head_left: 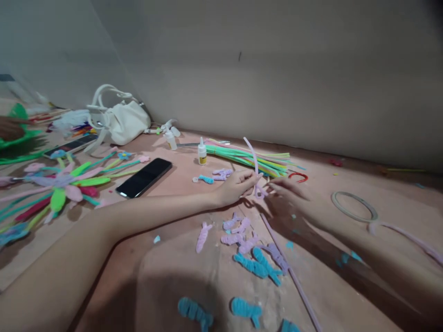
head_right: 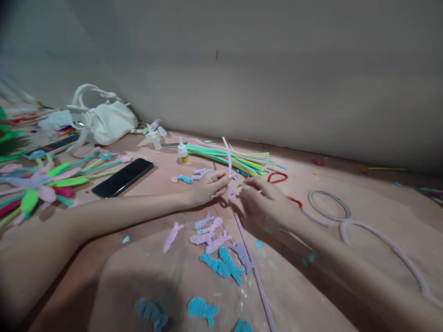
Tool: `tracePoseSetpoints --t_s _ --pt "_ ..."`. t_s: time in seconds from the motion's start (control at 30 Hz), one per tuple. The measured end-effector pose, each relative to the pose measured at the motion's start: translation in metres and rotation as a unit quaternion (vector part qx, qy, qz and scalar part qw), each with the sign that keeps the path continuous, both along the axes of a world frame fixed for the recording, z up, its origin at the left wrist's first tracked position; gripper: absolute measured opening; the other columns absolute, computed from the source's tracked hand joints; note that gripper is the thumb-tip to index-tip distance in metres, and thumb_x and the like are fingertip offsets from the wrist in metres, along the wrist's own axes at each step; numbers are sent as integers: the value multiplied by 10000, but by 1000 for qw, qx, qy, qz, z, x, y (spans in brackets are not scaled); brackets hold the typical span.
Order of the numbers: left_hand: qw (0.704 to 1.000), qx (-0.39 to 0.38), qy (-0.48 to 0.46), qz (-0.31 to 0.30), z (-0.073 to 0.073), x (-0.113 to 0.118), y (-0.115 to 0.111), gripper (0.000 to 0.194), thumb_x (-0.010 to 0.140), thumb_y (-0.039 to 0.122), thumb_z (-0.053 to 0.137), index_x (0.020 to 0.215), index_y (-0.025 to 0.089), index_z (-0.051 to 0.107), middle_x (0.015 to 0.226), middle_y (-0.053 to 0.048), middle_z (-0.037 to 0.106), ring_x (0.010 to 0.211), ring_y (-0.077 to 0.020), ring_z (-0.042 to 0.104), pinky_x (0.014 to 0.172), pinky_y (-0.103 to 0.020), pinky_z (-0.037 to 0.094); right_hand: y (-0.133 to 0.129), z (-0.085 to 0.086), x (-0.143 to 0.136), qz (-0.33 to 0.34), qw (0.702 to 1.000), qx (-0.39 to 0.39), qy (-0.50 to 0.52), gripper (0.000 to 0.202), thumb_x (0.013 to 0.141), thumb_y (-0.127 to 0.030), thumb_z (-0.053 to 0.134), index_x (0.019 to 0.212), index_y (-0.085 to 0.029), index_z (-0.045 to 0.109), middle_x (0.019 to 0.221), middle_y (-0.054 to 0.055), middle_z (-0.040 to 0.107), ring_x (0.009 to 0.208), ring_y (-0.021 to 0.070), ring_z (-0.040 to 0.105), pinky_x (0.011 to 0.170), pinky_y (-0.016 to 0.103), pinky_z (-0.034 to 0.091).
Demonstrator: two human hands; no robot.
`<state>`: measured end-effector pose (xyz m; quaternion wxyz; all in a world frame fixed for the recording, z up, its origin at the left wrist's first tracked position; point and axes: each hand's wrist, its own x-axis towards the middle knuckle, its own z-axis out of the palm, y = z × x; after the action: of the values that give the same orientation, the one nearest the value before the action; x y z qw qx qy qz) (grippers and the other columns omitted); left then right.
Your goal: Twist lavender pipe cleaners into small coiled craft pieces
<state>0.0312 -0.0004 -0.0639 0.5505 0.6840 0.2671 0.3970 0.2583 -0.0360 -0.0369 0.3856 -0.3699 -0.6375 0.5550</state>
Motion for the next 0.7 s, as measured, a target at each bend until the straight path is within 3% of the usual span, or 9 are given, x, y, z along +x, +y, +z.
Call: tracePoseSetpoints --t_s 0.1,0.27,0.37,0.5,0.6,0.7 --pt "999 -28 -13 -14 -3 3 4 462 938 617 602 822 183 495 631 39 557 470 -51 366 462 -219 234 14 -25 -38 -35 999 20 28 386 904 -546 756 776 -197 652 788 30 635 744 167 578 687 302 505" --pt "996 -87 26 -14 -6 8 6 421 945 581 603 846 178 528 600 57 492 470 -56 330 456 -216 225 19 -49 -54 -11 997 -53 54 469 920 -632 697 795 -189 602 706 -4 563 594 109 463 540 244 375" --pt "995 -94 22 7 -4 8 4 423 925 553 651 796 186 486 594 79 455 446 -37 310 425 -198 216 14 -48 -48 2 997 -51 60 433 884 -608 753 886 -192 634 830 28 630 675 119 528 583 246 420" --pt "991 -133 10 20 -2 6 1 472 941 648 578 820 198 499 505 99 438 349 -41 262 349 -196 177 12 -42 -47 37 994 -78 63 423 919 -589 720 861 -190 592 781 3 607 589 90 474 529 230 367" --pt "988 -154 15 27 -1 5 -1 540 925 729 530 798 204 501 457 92 420 320 -56 279 313 -199 172 11 -38 -47 46 998 -26 47 404 932 -546 721 819 -181 593 750 0 601 619 98 515 565 238 413" --pt "989 -149 18 -8 0 5 -3 501 897 671 640 806 199 499 511 79 484 356 -46 328 321 -180 195 10 -34 -46 47 998 35 -5 401 931 -519 726 770 -179 588 722 1 604 629 107 540 587 252 428"
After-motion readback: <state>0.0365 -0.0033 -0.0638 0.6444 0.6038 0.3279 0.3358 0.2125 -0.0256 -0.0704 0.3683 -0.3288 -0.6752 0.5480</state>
